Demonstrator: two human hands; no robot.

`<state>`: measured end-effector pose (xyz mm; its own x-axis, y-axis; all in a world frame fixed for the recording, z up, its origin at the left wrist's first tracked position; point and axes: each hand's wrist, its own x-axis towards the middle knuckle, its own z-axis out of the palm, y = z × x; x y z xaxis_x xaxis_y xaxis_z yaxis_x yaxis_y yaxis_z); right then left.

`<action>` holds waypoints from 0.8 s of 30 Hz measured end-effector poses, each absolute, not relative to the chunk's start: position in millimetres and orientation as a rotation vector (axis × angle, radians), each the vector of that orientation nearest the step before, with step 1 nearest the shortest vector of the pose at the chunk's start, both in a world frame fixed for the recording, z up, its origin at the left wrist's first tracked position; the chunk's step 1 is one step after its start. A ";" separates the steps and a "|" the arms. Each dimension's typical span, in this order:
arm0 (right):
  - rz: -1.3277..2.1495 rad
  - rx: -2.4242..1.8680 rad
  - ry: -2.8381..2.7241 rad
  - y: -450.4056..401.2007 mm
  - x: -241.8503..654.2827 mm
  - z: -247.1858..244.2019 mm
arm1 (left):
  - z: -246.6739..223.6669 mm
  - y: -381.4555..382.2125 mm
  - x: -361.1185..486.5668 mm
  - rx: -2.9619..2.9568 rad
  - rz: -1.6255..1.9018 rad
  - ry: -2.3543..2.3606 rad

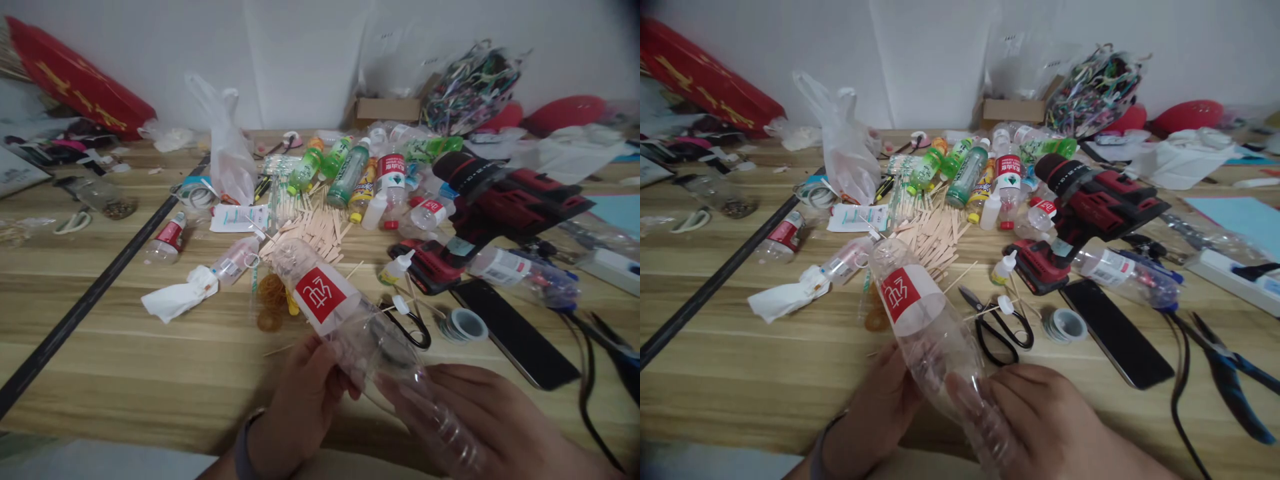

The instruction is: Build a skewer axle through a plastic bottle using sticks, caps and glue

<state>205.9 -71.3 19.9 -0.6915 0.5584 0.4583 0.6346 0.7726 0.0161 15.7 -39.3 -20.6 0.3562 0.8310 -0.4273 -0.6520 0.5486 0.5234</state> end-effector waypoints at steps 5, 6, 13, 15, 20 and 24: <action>-0.267 -0.852 -2.469 -67.4 201.6 19.3 | -20.2 -39.3 15.6 0.297 0.991 0.674; -0.266 -0.840 -2.463 -66.7 201.5 19.1 | -20.2 -39.1 15.3 0.302 0.990 0.670; -0.255 -0.892 -2.450 -61.7 208.9 19.3 | -23.0 -35.1 11.1 0.297 0.992 0.687; -0.230 -0.900 -2.463 -60.7 211.3 20.1 | -23.4 -34.3 10.6 0.301 0.986 0.700; -0.238 -0.874 -2.557 -59.2 209.5 19.9 | -21.5 -35.6 12.0 0.345 0.961 0.695; -0.339 -0.864 -2.604 -58.1 203.5 15.4 | -18.1 -36.9 11.8 0.341 0.970 0.645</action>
